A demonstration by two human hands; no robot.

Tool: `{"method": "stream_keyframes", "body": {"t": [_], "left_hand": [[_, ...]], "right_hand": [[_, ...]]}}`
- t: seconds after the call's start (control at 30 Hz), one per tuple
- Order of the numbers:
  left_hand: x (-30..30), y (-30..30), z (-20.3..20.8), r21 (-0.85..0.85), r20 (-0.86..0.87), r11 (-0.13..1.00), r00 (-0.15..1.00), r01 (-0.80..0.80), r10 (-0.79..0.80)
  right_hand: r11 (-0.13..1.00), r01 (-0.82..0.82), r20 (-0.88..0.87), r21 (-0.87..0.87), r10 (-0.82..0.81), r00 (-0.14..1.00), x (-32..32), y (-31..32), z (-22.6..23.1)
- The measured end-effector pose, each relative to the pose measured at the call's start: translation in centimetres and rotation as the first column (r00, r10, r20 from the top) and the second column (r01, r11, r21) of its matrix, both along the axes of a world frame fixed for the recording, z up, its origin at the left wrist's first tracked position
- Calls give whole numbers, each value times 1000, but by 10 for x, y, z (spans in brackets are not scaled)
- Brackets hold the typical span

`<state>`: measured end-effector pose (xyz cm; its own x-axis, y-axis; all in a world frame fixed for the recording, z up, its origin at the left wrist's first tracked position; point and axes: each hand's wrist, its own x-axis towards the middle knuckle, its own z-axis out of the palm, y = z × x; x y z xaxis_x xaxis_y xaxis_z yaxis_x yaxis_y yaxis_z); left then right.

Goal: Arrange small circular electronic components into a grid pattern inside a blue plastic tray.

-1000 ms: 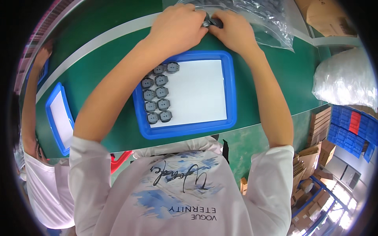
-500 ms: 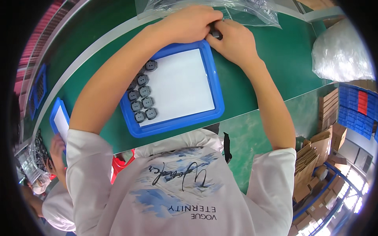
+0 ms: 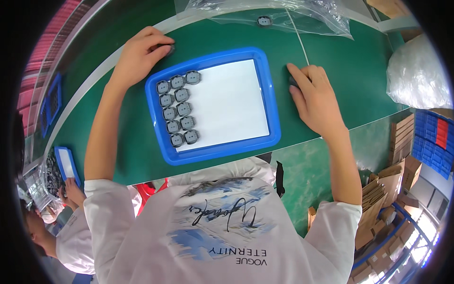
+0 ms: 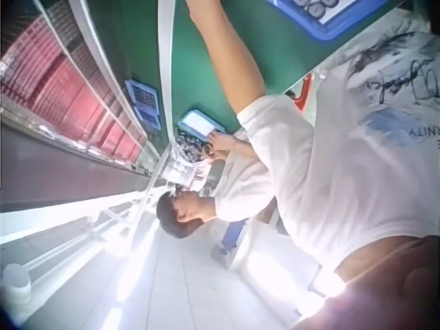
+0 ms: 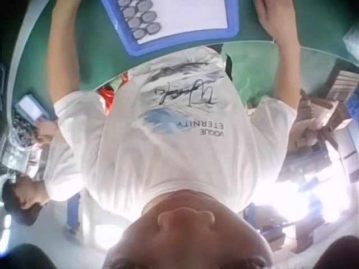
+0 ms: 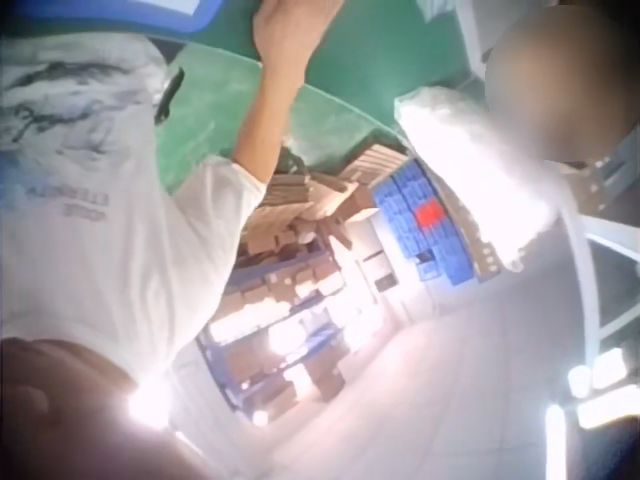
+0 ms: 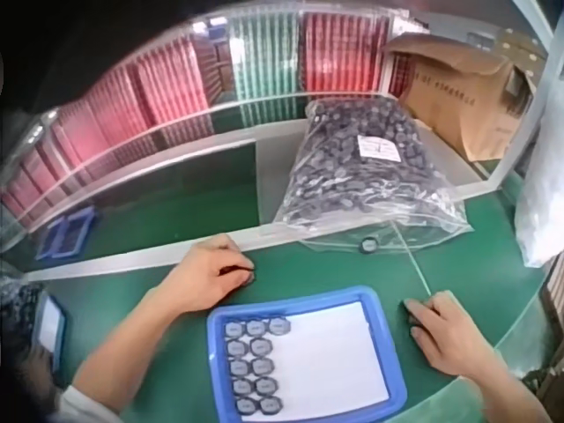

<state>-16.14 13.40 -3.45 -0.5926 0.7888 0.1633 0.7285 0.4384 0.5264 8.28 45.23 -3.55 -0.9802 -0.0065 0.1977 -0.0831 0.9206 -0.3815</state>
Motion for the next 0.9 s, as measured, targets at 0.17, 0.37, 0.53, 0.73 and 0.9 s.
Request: {"method": "stream_keyframes", "body": {"t": [0.17, 0.37, 0.53, 0.73, 0.9], "left_hand": [[13, -26, -2, 69, 35, 991, 993, -112, 109], [12, -29, -11, 80, -122, 996, 992, -24, 33], [37, -14, 14, 207, -146, 978, 989, 20, 11], [86, 27, 21, 163, -287, 951, 935, 263, -210], [88, 38, 5, 83, -342, 969, 920, 232, -191]], "right_hand": [[953, 193, 92, -234, -175, 980, 4, -2, 1], [995, 79, -201, 56, -66, 977, -4, -2, -11], [998, -51, -66, -26, 49, 997, 12, -11, -1], [966, 15, 22, -258, -9, 1000, 14, 2, 7], [976, -112, -9, -185, 112, 994, 0, 17, 3]]}}
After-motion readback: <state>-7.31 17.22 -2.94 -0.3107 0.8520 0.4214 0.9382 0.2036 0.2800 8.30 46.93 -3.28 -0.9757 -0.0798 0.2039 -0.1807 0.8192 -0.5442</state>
